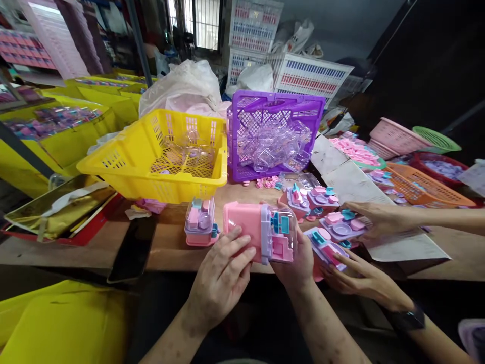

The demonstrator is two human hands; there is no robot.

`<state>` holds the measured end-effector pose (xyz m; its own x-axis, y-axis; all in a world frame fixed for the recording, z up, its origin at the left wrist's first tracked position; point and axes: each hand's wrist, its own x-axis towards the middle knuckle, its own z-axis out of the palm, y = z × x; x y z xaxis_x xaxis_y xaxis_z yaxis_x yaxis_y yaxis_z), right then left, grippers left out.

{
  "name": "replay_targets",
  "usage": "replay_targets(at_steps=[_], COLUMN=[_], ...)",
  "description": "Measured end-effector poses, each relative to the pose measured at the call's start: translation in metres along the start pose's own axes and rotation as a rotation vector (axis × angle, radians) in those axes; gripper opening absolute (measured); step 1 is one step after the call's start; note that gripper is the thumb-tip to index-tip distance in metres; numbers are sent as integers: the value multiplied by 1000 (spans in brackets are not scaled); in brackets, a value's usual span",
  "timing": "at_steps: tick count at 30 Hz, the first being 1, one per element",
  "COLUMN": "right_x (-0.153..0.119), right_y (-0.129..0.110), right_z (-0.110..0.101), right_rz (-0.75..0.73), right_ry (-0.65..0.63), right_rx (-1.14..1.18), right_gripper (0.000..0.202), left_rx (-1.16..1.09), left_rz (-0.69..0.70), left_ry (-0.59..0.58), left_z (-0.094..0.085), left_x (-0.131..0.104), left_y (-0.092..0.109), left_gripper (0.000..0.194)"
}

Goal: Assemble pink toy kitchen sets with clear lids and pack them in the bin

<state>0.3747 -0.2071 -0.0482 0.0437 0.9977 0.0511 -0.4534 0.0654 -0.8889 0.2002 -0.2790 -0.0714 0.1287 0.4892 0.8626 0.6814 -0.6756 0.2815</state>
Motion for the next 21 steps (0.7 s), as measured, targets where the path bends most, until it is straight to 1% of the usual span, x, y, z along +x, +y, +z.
replay_targets(at_steps=[3, 7, 9, 10, 11, 12, 13, 14, 15, 17, 19, 21], right_x=[0, 5, 7, 8, 8, 8, 8, 8, 8, 7, 6, 5], right_y=[3, 3, 2, 2, 1, 1, 1, 0, 0, -1, -2, -3], right_z=[2, 5, 5, 5, 4, 3, 2, 2, 2, 2, 5, 9], right_rz=[49, 102, 110, 106, 99, 95, 93, 100, 114, 152, 172, 166], right_ry=[-3, 12, 24, 28, 31, 31, 27, 19, 9, -14, -24, -15], right_rx=[127, 187, 195, 198, 201, 207, 214, 219, 219, 205, 174, 138], right_gripper=[46, 40, 33, 28, 23, 20, 17, 16, 16, 20, 24, 28], left_rx=[-20, -31, 20, 53, 88, 117, 139, 148, 148, 119, 63, 15], left_rz=[-6, 2, -38, -86, -145, -211, -278, -344, -412, -536, -614, -640], left_ry=[3, -8, 59, 114, 172, 216, 236, 224, 184, 69, -20, -55], left_z=[-2, -12, -20, -24, -27, -30, -31, -31, -31, -27, -22, -19], left_x=[1, 4, 2, 1, -2, -5, -9, -14, -19, -29, -37, -43], left_y=[1, 1, -7, -13, -22, -32, -44, -56, -68, -86, -98, -103], left_gripper=[35, 34, 35, 40, 50, 63, 77, 91, 102, 113, 112, 100])
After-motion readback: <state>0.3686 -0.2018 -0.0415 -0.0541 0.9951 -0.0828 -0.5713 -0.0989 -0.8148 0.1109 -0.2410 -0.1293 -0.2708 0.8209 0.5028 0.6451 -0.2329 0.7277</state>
